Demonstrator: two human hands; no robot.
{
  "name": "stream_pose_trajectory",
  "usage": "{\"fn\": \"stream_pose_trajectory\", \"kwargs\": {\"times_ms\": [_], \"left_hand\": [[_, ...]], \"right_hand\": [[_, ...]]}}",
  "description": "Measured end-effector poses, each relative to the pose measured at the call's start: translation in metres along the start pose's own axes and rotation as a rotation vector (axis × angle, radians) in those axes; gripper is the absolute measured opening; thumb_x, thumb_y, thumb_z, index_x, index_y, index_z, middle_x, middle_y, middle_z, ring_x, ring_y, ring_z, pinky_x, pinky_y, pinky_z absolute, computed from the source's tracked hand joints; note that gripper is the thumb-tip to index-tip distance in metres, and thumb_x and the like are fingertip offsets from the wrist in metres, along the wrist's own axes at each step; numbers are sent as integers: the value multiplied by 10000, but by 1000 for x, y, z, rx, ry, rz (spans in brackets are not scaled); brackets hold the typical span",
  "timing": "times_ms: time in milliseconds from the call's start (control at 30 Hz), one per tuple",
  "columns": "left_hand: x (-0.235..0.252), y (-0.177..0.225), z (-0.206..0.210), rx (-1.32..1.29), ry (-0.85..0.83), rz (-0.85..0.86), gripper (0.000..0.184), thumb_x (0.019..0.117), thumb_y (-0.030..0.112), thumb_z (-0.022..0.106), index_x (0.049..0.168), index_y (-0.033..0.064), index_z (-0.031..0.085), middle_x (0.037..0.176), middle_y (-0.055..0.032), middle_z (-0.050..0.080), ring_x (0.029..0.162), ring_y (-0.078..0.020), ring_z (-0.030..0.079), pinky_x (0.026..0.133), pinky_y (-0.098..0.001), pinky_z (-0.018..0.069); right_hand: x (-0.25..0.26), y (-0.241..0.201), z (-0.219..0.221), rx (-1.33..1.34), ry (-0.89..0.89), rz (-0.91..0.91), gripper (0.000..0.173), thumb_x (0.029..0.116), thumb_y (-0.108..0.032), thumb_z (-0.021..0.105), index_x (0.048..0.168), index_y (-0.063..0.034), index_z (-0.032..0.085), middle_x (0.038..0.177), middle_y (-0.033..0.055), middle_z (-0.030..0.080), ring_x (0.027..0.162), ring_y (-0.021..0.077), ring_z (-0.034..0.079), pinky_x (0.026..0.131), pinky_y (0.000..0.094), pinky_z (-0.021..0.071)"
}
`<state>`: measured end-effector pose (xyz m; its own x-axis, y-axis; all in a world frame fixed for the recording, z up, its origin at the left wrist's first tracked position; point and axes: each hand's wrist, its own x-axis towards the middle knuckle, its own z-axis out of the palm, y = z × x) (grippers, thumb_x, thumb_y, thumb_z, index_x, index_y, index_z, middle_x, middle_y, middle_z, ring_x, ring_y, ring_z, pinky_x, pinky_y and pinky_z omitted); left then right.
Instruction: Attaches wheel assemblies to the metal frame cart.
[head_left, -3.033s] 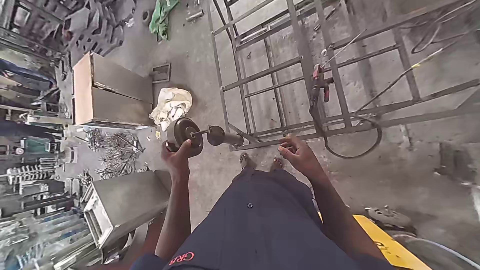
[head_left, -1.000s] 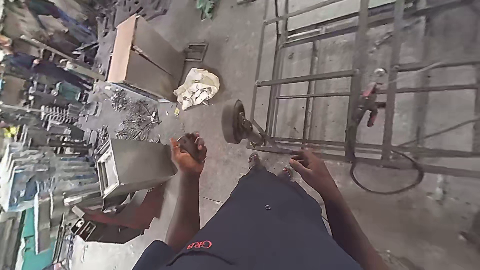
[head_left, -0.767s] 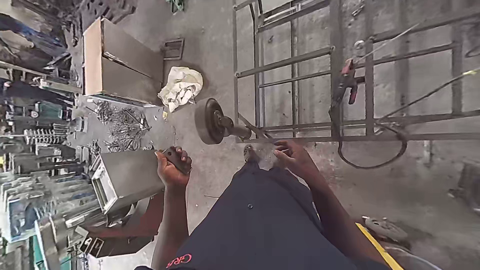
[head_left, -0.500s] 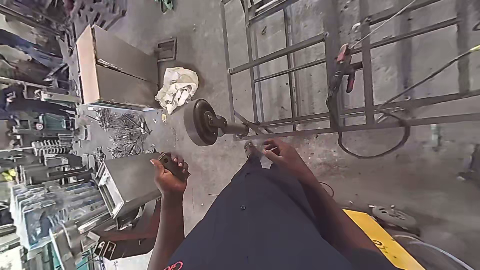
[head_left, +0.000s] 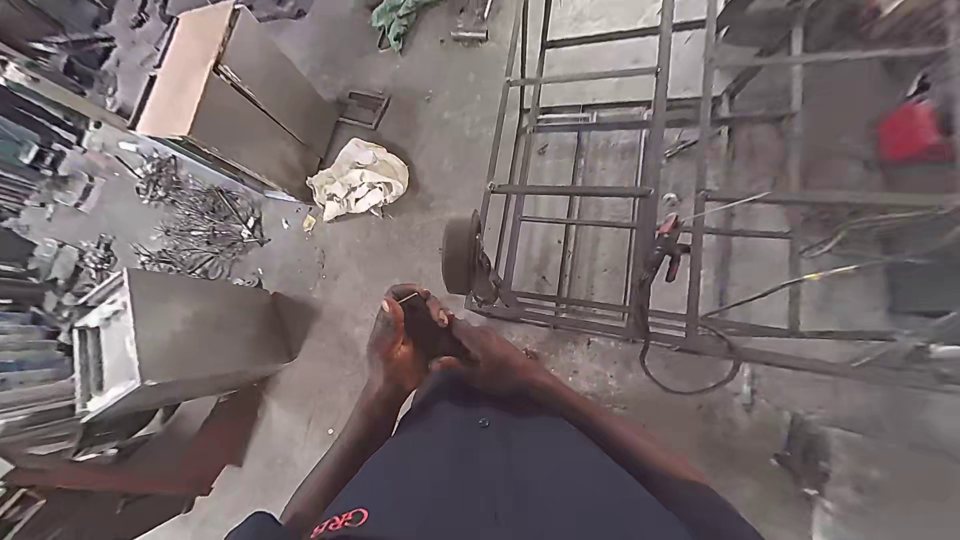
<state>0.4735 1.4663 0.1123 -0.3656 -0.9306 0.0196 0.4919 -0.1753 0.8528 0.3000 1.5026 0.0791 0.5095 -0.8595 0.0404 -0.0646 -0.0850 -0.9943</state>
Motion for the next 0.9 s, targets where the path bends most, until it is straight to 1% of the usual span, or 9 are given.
{"fn": "stream_pose_trajectory", "kwargs": {"times_ms": [133, 233, 333, 467, 567, 700, 767, 833, 900], "left_hand": [[13, 7, -18, -11, -74, -11, 442, 1013, 567, 521, 1182, 173, 628, 913, -63, 689, 886, -215, 693, 869, -425, 584], [37, 8, -45, 74, -202, -64, 475, 1044, 567, 443, 1202, 152, 612, 1027, -80, 692, 972, -230, 681, 921, -449, 566], [75, 10, -83, 224, -247, -128, 579, 1040, 595, 423, 1313, 104, 564, 1227, -99, 660, 1077, -223, 655, 963, -439, 543], [123, 0, -128, 300, -320, -322, 446, 1101, 340, 320, 1360, 63, 554, 1293, -115, 633, 1104, -229, 657, 976, -430, 550], [144, -8, -143, 240, -468, -464, 475, 1111, 313, 287, 1426, 41, 517, 1367, -133, 622, 1184, -242, 648, 1021, -431, 535], [153, -6, -146, 95, -549, -593, 516, 1124, 301, 223, 1442, 18, 514, 1370, -157, 626, 1225, -265, 637, 1059, -450, 519], [156, -5, -146, 22, -564, -647, 526, 1125, 294, 197, 1433, 5, 511, 1365, -173, 626, 1234, -272, 632, 1069, -457, 512], [158, -5, -146, -2, -593, -679, 569, 1124, 316, 152, 1435, 3, 513, 1359, -174, 633, 1233, -266, 632, 1071, -450, 507], [158, -5, -149, -13, -600, -717, 586, 1125, 332, 133, 1434, 13, 516, 1358, -176, 635, 1229, -272, 634, 1066, -450, 510]], "right_hand": [[18, -7, 9, -39, 84, 68, 332, 1008, -361, 635, 1107, -44, 649, 868, 39, 691, 789, 104, 671, 742, 344, 569], [31, -8, 17, -10, 170, 133, 244, 1026, -269, 604, 1128, -50, 642, 892, -4, 703, 816, 57, 673, 780, 296, 575], [46, -6, 36, -7, 438, 149, 250, 1063, -237, 536, 1180, -24, 591, 912, 5, 705, 790, 81, 685, 735, 291, 601], [72, -2, 74, -477, 945, 219, 311, 1078, -295, 493, 1119, -16, 626, 820, 11, 727, 652, 100, 695, 579, 319, 610], [92, 0, 93, -776, 1208, 254, 335, 1085, -306, 472, 1091, -5, 621, 704, 25, 688, 548, 108, 653, 476, 321, 557], [114, 5, 110, -1001, 1410, 232, 363, 1090, -312, 435, 1061, 13, 595, 736, 55, 686, 592, 109, 661, 520, 299, 569], [127, 9, 114, -1126, 1395, 426, 340, 1068, -290, 448, 999, -5, 619, 666, 56, 643, 545, 154, 635, 497, 330, 542], [142, -2, 116, -1068, 1201, 880, 316, 1045, -303, 458, 1054, -44, 638, 667, 91, 662, 605, 280, 694, 544, 455, 550], [149, -16, 123, -1023, 1205, 976, 328, 1039, -317, 451, 1030, -49, 639, 637, 96, 646, 592, 302, 687, 528, 487, 535]]}}
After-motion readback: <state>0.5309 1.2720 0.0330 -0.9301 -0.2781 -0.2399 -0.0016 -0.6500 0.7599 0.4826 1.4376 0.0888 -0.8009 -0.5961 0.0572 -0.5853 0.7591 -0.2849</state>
